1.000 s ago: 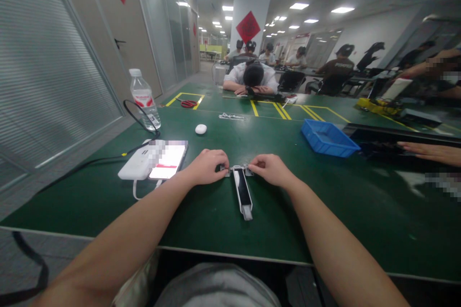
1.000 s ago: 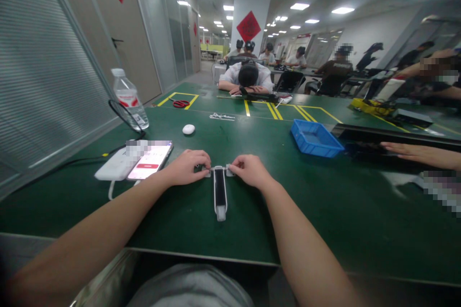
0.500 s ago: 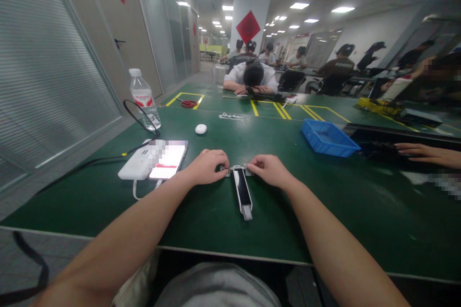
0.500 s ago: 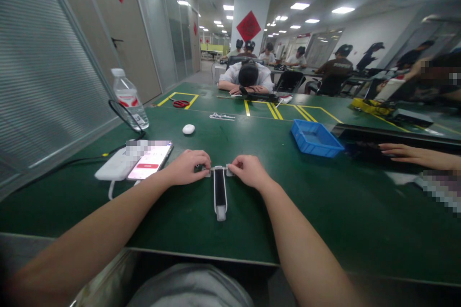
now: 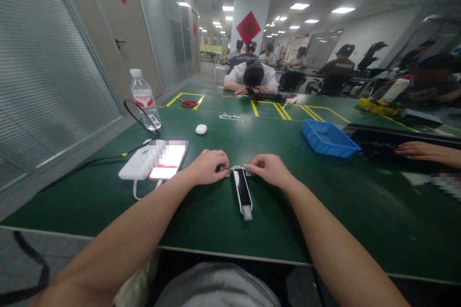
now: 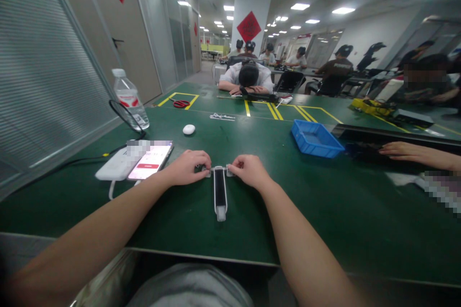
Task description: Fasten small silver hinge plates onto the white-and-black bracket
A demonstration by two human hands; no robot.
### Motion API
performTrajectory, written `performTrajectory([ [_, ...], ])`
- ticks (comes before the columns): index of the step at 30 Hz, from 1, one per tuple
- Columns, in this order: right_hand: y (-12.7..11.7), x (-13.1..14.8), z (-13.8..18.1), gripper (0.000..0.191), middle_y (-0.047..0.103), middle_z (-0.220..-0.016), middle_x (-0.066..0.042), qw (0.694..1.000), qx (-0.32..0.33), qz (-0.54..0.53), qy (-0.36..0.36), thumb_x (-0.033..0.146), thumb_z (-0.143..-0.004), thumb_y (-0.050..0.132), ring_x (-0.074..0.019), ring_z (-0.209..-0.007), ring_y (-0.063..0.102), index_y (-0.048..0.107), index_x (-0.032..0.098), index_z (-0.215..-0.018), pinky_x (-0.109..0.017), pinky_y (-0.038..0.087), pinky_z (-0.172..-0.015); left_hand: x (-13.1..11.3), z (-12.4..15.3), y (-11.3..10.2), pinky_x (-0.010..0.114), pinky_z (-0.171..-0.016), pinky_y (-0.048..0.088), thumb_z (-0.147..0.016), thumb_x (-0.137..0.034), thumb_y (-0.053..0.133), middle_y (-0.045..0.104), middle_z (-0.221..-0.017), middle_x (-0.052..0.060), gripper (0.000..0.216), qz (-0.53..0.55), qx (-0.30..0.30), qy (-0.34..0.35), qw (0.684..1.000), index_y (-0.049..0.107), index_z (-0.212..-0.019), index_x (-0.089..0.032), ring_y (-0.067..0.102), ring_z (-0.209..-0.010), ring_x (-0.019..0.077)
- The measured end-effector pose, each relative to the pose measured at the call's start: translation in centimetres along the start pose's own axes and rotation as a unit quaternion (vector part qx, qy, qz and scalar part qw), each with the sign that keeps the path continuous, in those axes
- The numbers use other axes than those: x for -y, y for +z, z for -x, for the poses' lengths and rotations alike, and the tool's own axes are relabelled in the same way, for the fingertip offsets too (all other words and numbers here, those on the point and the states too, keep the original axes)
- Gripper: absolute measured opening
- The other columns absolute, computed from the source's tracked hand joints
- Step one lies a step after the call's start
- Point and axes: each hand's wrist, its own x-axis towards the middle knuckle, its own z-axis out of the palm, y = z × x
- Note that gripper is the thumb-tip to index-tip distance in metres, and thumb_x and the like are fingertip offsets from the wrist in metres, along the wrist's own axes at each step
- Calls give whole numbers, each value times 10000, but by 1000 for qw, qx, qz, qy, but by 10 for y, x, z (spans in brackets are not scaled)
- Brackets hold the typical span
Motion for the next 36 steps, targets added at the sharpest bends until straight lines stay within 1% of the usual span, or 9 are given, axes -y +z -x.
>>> performTrajectory([
  [10, -1, 0, 1, 252, 667, -640, -35, 1000, 6, -6, 3, 394, -768, 609, -135, -582, 570, 675, 162, -694, -240, 403, -546, -1, 0, -1, 328, -820, 384, -810, -249, 544, 637, -977, 32, 115, -1, 6, -5, 1000, 631, -852, -187, 589, -953, 195],
  [15, -3, -1, 1, 152, 658, -634, -23, 999, 27, -30, 0, 292, -729, 622, -116, -564, 552, 679, 153, -703, -221, 404, -530, 0, 0, -1, 323, -823, 393, -809, -256, 541, 638, -973, 36, 120, -1, -1, 1, 1000, 629, -850, -185, 591, -937, 191],
  [19, -4, -1, 1, 133, 644, -624, -12, 999, 35, -32, 1, 288, -709, 643, -106, -549, 531, 675, 158, -703, -219, 399, -526, -2, 0, -1, 326, -828, 389, -804, -247, 545, 639, -973, 33, 112, -1, 2, -4, 1000, 629, -843, -185, 592, -945, 193],
  [29, -3, -4, 1, 147, 628, -655, -7, 998, 53, -31, -11, 297, -763, 617, -109, -578, 525, 658, 156, -756, -231, 403, -557, -1, 0, 0, 317, -809, 386, -804, -240, 545, 637, -973, 30, 106, -2, 2, 1, 1000, 626, -850, -188, 593, -936, 192],
  [36, -5, -3, 1, 133, 619, -653, -8, 997, 64, -49, -14, 277, -759, 609, -107, -583, 528, 655, 152, -755, -227, 414, -562, -2, 0, -1, 328, -812, 378, -813, -243, 541, 634, -983, 29, 114, -5, 10, -6, 1000, 629, -859, -186, 589, -954, 196],
])
